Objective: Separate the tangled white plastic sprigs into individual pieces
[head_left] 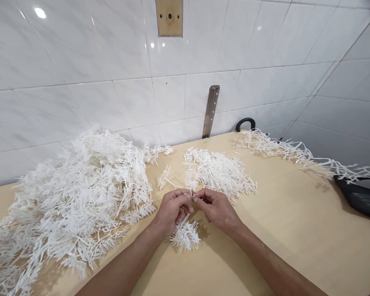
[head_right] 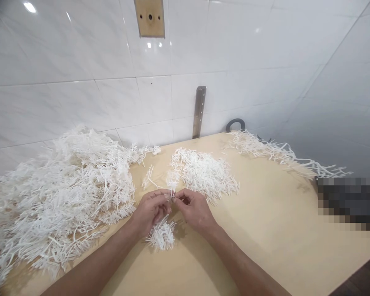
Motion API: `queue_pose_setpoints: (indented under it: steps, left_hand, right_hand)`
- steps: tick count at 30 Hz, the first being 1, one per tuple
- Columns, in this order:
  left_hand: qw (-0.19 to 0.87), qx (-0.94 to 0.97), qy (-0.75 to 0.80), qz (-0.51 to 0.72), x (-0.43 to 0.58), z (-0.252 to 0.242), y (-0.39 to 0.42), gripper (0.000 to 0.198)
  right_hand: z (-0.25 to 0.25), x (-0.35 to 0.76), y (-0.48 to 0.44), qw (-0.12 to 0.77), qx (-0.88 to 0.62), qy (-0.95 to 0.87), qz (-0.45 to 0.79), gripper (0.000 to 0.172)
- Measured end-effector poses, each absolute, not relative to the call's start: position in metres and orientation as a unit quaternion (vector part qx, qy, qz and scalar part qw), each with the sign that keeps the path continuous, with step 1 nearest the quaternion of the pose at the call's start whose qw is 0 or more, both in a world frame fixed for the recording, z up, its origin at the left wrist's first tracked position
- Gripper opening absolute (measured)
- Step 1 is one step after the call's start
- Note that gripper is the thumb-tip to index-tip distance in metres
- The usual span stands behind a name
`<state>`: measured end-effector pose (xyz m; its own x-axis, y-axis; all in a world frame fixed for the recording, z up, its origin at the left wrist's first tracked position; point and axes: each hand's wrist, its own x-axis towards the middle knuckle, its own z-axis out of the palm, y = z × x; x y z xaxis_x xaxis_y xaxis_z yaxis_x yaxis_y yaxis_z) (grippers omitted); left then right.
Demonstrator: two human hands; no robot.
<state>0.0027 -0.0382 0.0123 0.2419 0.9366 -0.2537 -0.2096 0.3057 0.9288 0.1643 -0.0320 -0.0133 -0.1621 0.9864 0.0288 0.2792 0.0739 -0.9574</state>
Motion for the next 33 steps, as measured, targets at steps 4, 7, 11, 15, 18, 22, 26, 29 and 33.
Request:
queue_pose_setpoints:
  steps: [4, 7, 11, 15, 18, 22, 26, 29, 33]
  left_hand:
    - [0.688, 0.381, 0.451, 0.422, 0.002, 0.009, -0.035, 0.029]
    - [0.702, 0.357, 0.450, 0.422, 0.001, 0.004, -0.033, 0.032]
    - [0.712, 0.344, 0.435, 0.431, -0.001, 0.002, -0.032, 0.031]
    - [0.706, 0.329, 0.440, 0.446, -0.001, 0.004, -0.033, 0.033]
    - [0.679, 0.336, 0.459, 0.465, 0.002, 0.006, -0.034, 0.034]
    - [0.626, 0.374, 0.479, 0.489, 0.006, 0.007, -0.038, 0.034]
    - [0.562, 0.409, 0.519, 0.497, 0.010, 0.005, -0.041, 0.028]
    - [0.517, 0.431, 0.541, 0.504, 0.011, 0.001, -0.040, 0.022]
    - [0.467, 0.472, 0.537, 0.520, 0.012, -0.003, -0.038, 0.015]
  right_hand:
    - [-0.016, 0.163, -0.034, 0.408, -0.490, -0.618, 0.460, 0.018]
    - [-0.015, 0.162, -0.036, 0.419, -0.472, -0.621, 0.466, 0.017]
    - [-0.012, 0.160, -0.037, 0.420, -0.471, -0.622, 0.463, 0.018]
    - [-0.011, 0.161, -0.037, 0.402, -0.475, -0.623, 0.474, 0.020]
    - [-0.014, 0.164, -0.035, 0.401, -0.479, -0.608, 0.490, 0.024]
    - [-0.019, 0.167, -0.031, 0.435, -0.497, -0.557, 0.504, 0.033]
    - [-0.017, 0.165, -0.033, 0.445, -0.498, -0.555, 0.496, 0.039]
    - [-0.011, 0.163, -0.037, 0.436, -0.482, -0.555, 0.519, 0.042]
    - [-0.009, 0.162, -0.039, 0.426, -0.480, -0.514, 0.569, 0.047]
